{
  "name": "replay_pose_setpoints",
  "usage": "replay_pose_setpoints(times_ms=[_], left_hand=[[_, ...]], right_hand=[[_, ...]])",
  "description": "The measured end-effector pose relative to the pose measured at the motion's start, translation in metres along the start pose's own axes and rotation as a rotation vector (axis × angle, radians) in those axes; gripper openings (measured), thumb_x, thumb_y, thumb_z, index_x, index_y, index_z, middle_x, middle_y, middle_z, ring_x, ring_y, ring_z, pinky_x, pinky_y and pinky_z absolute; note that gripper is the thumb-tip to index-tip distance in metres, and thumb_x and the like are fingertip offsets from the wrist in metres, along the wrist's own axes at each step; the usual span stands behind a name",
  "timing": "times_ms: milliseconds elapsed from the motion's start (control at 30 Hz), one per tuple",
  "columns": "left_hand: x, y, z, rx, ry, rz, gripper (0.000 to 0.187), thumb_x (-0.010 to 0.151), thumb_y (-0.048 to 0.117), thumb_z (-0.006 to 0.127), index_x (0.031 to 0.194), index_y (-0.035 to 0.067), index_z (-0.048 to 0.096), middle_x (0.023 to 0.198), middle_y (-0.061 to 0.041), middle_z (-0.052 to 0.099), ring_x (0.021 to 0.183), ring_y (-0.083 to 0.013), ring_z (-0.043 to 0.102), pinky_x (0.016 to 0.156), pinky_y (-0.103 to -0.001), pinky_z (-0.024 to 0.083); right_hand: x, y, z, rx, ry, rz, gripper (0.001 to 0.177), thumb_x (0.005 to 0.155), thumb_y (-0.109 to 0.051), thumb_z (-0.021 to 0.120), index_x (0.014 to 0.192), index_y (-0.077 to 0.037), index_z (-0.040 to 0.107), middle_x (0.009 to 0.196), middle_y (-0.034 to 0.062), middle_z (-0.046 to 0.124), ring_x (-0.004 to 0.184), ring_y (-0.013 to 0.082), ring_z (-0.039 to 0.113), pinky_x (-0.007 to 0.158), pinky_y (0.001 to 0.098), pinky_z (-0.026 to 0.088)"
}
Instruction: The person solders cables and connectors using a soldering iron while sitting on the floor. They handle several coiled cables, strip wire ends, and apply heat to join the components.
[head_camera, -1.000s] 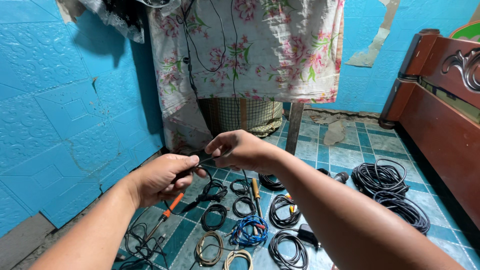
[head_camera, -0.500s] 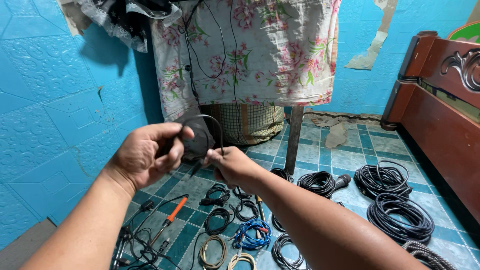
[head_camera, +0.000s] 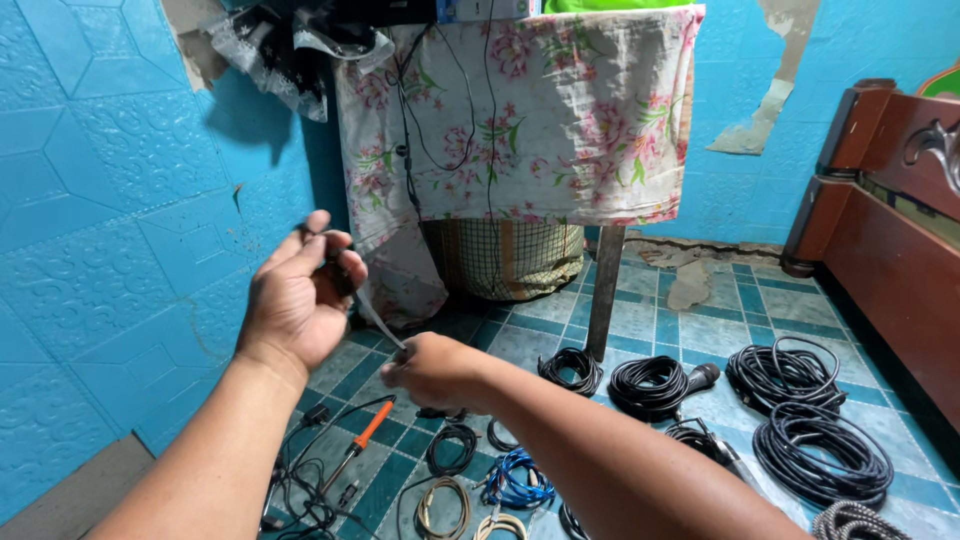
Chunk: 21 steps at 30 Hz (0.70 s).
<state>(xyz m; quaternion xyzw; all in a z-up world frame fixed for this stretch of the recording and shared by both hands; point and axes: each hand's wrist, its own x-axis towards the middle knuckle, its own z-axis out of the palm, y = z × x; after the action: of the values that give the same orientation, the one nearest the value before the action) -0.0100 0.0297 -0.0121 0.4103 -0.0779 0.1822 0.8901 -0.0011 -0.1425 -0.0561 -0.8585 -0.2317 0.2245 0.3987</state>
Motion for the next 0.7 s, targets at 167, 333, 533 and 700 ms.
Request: replay_pose_setpoints(times_ms=[167,333,533,700], left_hand=[[-0.002,0.009,-0.011,0.288,0.158,0.045,0.039,0.105,0.011,0.043,0.144,0.013,0.042,0.097,-0.005,0.062,0.103,-0.0267,0.069,0.1,-0.055,0.049],[-0.005,0.013,-0.018,0.43,0.146,-0.029,0.048,0.104,0.014,0.043,0.152,0.013,0.04,0.092,-0.005,0.059,0.099,-0.0247,0.069,0.102,-0.056,0.047],[-0.013,-0.007,-0.006,0.691,-0.143,-0.323,0.034,0.1,0.013,0.052,0.133,0.007,0.057,0.077,-0.004,0.063,0.075,-0.0174,0.064,0.075,-0.038,0.055],[-0.015,-0.016,0.005,0.597,-0.265,-0.488,0.019,0.101,0.02,0.051,0.09,0.008,0.062,0.068,0.001,0.054,0.055,-0.0091,0.048,0.044,-0.027,0.034]], right_hand=[[-0.008,-0.007,-0.008,0.07,-0.113,-0.21,0.03,0.091,-0.009,0.062,0.12,-0.003,0.063,0.077,0.0062,0.063,0.059,0.0137,0.059,0.052,0.0307,0.048],[-0.011,-0.006,-0.022,0.275,-0.361,-0.391,0.048,0.095,-0.001,0.056,0.143,-0.005,0.056,0.087,0.0071,0.07,0.072,0.0135,0.071,0.068,0.029,0.06],[-0.016,-0.012,-0.033,0.014,-0.104,-0.426,0.035,0.1,-0.006,0.055,0.132,-0.012,0.068,0.094,0.0055,0.074,0.077,0.0155,0.069,0.072,0.0316,0.06],[-0.01,-0.011,-0.035,0.058,0.168,-0.64,0.016,0.093,-0.007,0.067,0.108,-0.003,0.07,0.094,0.0056,0.078,0.086,0.013,0.075,0.079,0.0291,0.061]])
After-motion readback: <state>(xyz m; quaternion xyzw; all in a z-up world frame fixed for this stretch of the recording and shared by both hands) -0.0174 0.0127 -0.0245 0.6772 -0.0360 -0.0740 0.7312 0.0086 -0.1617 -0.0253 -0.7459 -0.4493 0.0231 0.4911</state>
